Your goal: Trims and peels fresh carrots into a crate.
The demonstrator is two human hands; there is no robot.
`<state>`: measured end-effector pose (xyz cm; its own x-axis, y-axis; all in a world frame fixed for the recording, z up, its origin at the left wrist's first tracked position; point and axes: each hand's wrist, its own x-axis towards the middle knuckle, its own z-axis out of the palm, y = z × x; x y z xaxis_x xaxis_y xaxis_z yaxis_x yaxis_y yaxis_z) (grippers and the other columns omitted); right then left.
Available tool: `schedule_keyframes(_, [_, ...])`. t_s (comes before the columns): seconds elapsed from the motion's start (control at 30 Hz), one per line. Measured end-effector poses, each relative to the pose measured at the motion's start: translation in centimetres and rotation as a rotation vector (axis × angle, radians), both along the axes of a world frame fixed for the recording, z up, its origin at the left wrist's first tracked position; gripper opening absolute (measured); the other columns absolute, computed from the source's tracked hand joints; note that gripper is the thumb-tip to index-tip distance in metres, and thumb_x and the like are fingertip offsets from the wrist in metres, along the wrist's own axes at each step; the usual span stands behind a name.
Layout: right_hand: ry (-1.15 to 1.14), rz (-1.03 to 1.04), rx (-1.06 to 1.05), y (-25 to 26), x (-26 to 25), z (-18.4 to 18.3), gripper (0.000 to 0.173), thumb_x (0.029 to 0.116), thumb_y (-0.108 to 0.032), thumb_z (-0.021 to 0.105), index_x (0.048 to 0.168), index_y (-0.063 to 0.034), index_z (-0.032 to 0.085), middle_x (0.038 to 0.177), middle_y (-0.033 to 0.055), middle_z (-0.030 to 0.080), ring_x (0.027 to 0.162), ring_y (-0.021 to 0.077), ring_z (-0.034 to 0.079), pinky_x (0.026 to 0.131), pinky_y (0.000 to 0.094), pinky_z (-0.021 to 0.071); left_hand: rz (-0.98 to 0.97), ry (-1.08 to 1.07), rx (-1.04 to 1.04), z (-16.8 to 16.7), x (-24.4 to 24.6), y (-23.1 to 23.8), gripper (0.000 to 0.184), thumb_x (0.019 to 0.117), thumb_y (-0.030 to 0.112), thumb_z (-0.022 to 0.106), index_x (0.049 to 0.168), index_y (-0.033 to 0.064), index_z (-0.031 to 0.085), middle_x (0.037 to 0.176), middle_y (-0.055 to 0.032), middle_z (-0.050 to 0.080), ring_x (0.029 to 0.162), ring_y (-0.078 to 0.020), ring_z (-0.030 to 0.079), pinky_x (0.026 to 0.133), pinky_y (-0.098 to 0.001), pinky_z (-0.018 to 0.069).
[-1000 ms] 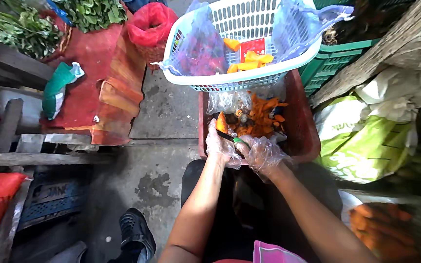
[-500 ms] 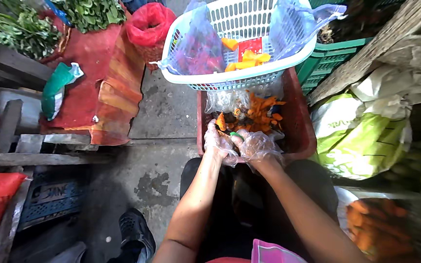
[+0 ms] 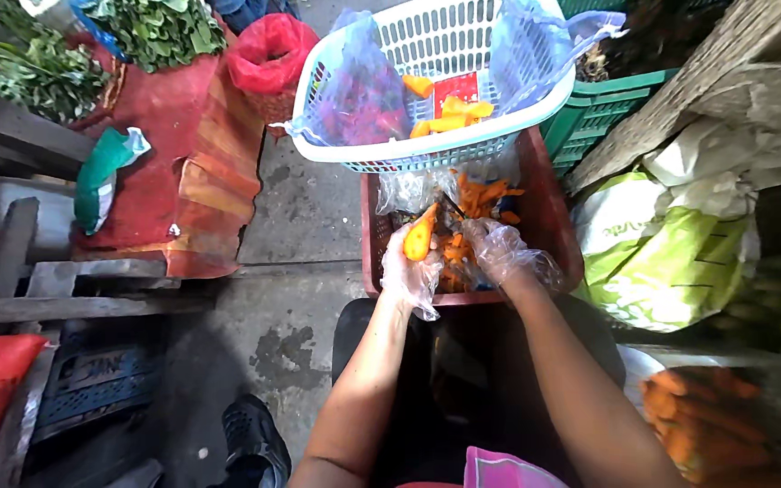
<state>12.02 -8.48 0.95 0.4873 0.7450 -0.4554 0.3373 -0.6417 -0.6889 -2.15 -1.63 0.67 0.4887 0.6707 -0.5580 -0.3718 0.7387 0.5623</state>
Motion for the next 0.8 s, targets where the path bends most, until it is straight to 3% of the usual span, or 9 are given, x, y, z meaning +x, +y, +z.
schedule_keyframes(0.17, [-0.025,-0.041,0.03,-0.3,0.2,-0.4,0.048,0.1099,-0.045,0.043,0.128,-0.0071,0.067,0.122,0.0239,0.068,0.117,0.0418,0.064,0.098,0.0668,0.0457,0.121,0.099,0.168,-0.4,-0.1,0.5,0.031,0.1067,0.037,0.037,0.111,0.0179,0.061,0.078,0.0001,0.06,0.057,-0.0088,0.056,0.05,-0.0225,0.049])
schedule_keyframes(0.27, [-0.006,-0.039,0.046,-0.5,0.2,-0.4,0.049,0.1098,-0.046,0.044,0.129,-0.0073,0.066,0.121,0.0235,0.069,0.117,0.0417,0.064,0.098,0.0672,0.0453,0.1,0.314,0.465,-0.5,-0.6,0.9,0.033,0.1087,0.033,0.036,0.133,0.0198,0.055,0.091,0.001,0.062,0.064,-0.0082,0.057,0.055,-0.0238,0.0505])
schedule_keyframes(0.3, [0.002,-0.043,0.053,-0.5,0.2,-0.3,0.049,0.1099,-0.046,0.043,0.129,-0.0069,0.066,0.121,0.0239,0.068,0.117,0.0417,0.064,0.099,0.067,0.0453,0.013,0.487,0.63,-0.4,-1.0,1.2,0.039,0.1079,0.033,0.038,0.143,0.0203,0.05,0.107,0.0006,0.063,0.074,-0.0087,0.059,0.062,-0.0263,0.0519])
schedule_keyframes(0.37, [0.002,-0.05,0.072,-0.6,0.2,-0.5,0.049,0.1098,-0.045,0.044,0.129,-0.0067,0.066,0.122,0.0237,0.069,0.117,0.0407,0.064,0.1,0.0652,0.046,-0.229,0.873,0.898,0.5,-1.3,2.1,0.048,0.1065,0.037,0.043,0.152,0.0236,0.045,0.142,-0.007,0.059,0.112,-0.022,0.064,0.089,-0.0467,0.0535])
schedule_keyframes(0.43, [-0.007,-0.038,0.087,-0.4,0.2,-0.7,0.048,0.1096,-0.045,0.045,0.129,-0.0068,0.067,0.123,0.0231,0.069,0.119,0.0399,0.064,0.101,0.064,0.0466,-0.475,1.203,1.099,0.9,-0.6,2.9,0.047,0.1076,0.039,0.046,0.152,0.0234,0.048,0.145,-0.0227,0.051,0.122,-0.0436,0.057,0.095,-0.0645,0.0464])
schedule_keyframes(0.53, [-0.051,-0.033,0.113,-0.8,-0.5,0.1,0.046,0.1092,-0.045,0.045,0.131,-0.0102,0.067,0.123,0.0213,0.069,0.117,0.0393,0.066,0.099,0.0631,0.05,-1.125,1.589,1.183,-0.6,-0.2,3.1,0.047,0.1035,0.038,0.055,0.145,0.0154,0.056,0.141,-0.0297,0.052,0.119,-0.0483,0.059,0.095,-0.0652,0.0492])
schedule_keyframes(0.57, [-0.056,-0.055,0.149,-1.6,-0.6,0.9,0.044,0.109,-0.044,0.047,0.13,-0.0106,0.067,0.121,0.0204,0.07,0.113,0.0384,0.067,0.097,0.0619,0.0517,-1.338,1.64,1.122,-1.5,-0.3,2.6,0.044,0.1006,0.037,0.059,0.135,0.0103,0.063,0.138,-0.0253,0.058,0.124,-0.0445,0.058,0.1,-0.064,0.0461])
schedule_keyframes(0.63, [-0.036,-0.115,0.223,-4.2,-0.2,3.7,0.038,0.1091,-0.04,0.049,0.13,-0.0135,0.068,0.117,0.0165,0.072,0.107,0.033,0.07,0.093,0.0571,0.0555,-1.651,1.674,1.041,-2.5,0.1,2.1,0.046,0.1013,0.041,0.057,0.131,0.0076,0.066,0.139,-0.0199,0.06,0.132,-0.04,0.054,0.108,-0.0632,0.0415])
schedule_keyframes(0.8, [-0.135,-0.311,0.473,-13.8,2.2,6.2,0.032,0.1062,-0.028,0.057,0.128,-0.0071,0.069,0.103,0.0146,0.075,0.091,0.0265,0.072,0.084,0.0484,0.0586,-1.867,1.442,1.095,-3.2,1.2,1.7,0.037,0.1069,0.027,0.054,0.13,-0.0001,0.064,0.14,-0.0263,0.058,0.136,-0.0446,0.049,0.11,-0.0663,0.0362])
